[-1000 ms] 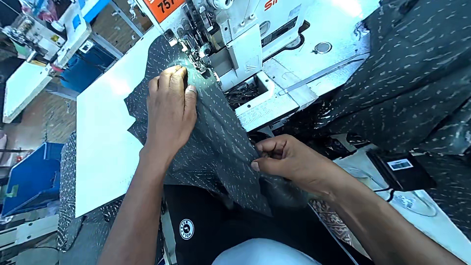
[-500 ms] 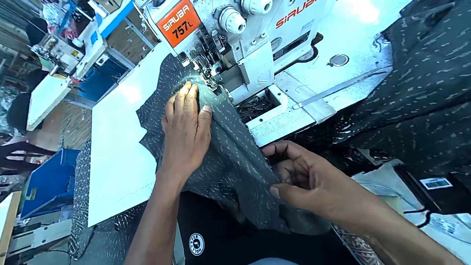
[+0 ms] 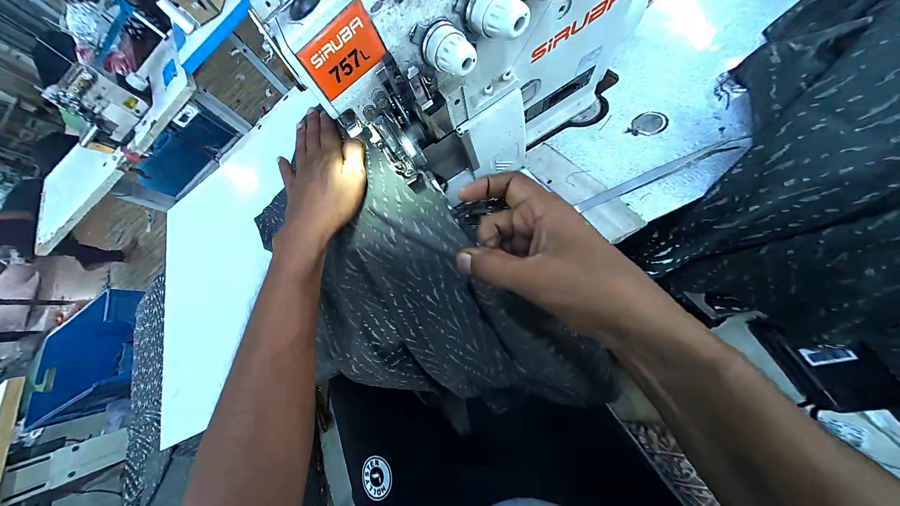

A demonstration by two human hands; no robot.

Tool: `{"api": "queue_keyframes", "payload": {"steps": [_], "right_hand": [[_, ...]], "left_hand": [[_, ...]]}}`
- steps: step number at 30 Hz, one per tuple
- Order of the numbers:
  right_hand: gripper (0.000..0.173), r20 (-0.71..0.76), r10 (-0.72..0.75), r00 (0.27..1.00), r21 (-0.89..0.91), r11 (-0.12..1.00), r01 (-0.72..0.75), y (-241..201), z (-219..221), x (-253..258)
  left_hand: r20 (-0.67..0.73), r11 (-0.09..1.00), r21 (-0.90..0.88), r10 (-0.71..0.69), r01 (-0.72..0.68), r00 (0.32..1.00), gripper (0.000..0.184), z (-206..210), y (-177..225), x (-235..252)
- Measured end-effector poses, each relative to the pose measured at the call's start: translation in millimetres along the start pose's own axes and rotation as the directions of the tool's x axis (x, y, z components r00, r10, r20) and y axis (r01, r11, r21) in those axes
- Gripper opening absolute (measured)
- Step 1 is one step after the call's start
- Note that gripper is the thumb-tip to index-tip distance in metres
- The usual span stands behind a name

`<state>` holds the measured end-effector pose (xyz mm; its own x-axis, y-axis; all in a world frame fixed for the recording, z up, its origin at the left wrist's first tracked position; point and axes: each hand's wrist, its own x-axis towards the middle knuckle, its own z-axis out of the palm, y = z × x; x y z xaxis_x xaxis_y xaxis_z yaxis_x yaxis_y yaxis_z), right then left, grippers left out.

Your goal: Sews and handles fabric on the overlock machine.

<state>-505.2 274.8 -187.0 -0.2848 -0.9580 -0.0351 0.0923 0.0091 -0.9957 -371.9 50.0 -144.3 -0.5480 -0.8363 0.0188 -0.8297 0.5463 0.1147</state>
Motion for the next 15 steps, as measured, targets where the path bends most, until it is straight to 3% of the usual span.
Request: {"api": "queue_keyframes", "payload": {"steps": [8,10,11,13,14,15], "right_hand": [[0.059,-0.176,-0.024,0.984,-0.086,0.996,0.009,-8,15,43],[0.055,-0.264,-0.083,0.961,-0.163,0.986,0.040,-9,23,44],[0.052,-0.300,-0.133,0.944,-0.208,0.976,0.072,-8,26,42],[0.047,-0.314,-0.216,0.924,-0.284,0.950,0.126,-4,30,34],[0.047,-0.303,-0.228,0.925,-0.303,0.944,0.133,-1,28,28],[0.048,-0.292,-0.223,0.930,-0.315,0.941,0.127,2,24,24]], "left_hand": [[0.059,0.990,0.077,-0.121,0.116,0.991,0.068,-10,-13,61],[-0.090,0.993,0.062,-0.098,0.104,0.991,0.069,-6,-22,75],[-0.256,0.997,0.036,-0.056,0.067,0.965,0.066,-3,-26,75],[-0.558,0.992,-0.065,0.050,-0.105,0.828,0.059,-1,-31,55],[-0.596,0.965,-0.166,0.065,-0.202,0.800,0.058,-4,-33,28],[-0.558,0.926,-0.284,0.052,-0.249,0.828,0.063,-5,-35,-9]]}}
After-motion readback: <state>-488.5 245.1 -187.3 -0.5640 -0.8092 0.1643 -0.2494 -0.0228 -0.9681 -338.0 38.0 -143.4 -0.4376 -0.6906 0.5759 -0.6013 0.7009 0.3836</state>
